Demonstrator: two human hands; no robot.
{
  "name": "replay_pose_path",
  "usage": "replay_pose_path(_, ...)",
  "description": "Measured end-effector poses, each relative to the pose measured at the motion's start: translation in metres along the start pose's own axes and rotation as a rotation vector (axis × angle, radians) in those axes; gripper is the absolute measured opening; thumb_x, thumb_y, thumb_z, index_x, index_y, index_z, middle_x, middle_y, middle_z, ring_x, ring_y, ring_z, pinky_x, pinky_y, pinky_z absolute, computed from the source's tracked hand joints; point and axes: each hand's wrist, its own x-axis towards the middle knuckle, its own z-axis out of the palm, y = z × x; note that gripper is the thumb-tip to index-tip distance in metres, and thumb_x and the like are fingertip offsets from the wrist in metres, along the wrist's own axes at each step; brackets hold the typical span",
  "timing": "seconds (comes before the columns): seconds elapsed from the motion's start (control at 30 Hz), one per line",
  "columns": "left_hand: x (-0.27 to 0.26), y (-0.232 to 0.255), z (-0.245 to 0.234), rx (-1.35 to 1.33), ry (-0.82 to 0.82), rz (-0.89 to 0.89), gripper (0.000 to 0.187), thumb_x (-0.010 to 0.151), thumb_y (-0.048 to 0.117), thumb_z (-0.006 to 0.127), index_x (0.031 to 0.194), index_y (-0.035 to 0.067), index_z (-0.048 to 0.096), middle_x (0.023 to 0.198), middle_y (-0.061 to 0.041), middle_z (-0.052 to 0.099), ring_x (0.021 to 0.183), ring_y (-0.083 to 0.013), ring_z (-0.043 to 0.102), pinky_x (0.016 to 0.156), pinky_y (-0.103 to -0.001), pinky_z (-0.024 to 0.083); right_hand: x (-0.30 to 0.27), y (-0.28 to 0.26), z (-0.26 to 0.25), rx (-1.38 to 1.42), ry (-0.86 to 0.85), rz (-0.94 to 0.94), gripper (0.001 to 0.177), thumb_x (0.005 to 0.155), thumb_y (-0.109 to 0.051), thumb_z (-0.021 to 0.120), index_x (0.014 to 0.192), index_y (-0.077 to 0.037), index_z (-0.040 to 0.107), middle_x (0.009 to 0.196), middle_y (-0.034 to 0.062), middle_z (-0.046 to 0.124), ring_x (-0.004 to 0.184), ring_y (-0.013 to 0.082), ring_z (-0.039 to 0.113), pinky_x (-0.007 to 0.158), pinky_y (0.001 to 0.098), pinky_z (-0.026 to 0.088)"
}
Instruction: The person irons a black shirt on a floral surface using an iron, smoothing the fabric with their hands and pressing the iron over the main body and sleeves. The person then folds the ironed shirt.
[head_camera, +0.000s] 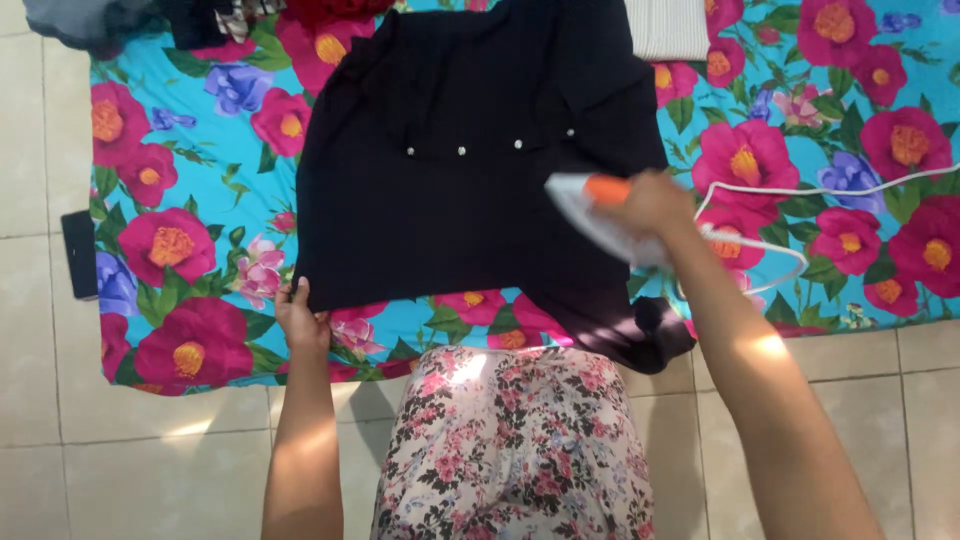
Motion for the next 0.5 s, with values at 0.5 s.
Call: replay_pose_path(0.5, -0.008, 0.004, 0.001, -0.046, -0.044, 0.029, 0.016, 0.102, 0.011, 0.066, 0.105, 0.016, 0.051, 0.087, -0.003, 0.064, 0.049, -0.0102, 0.05, 0.036, -0.022, 0.032, -0.013, -0.061, 0.005, -0.07, 0.136, -0.175, 0.076, 0.074, -0.081, 0.067, 0.098, -0.011, 0.082, 0.089, 0.0171, 0.077, 0.084, 0.0353, 0.076, 0.077, 0.0478, 0.06)
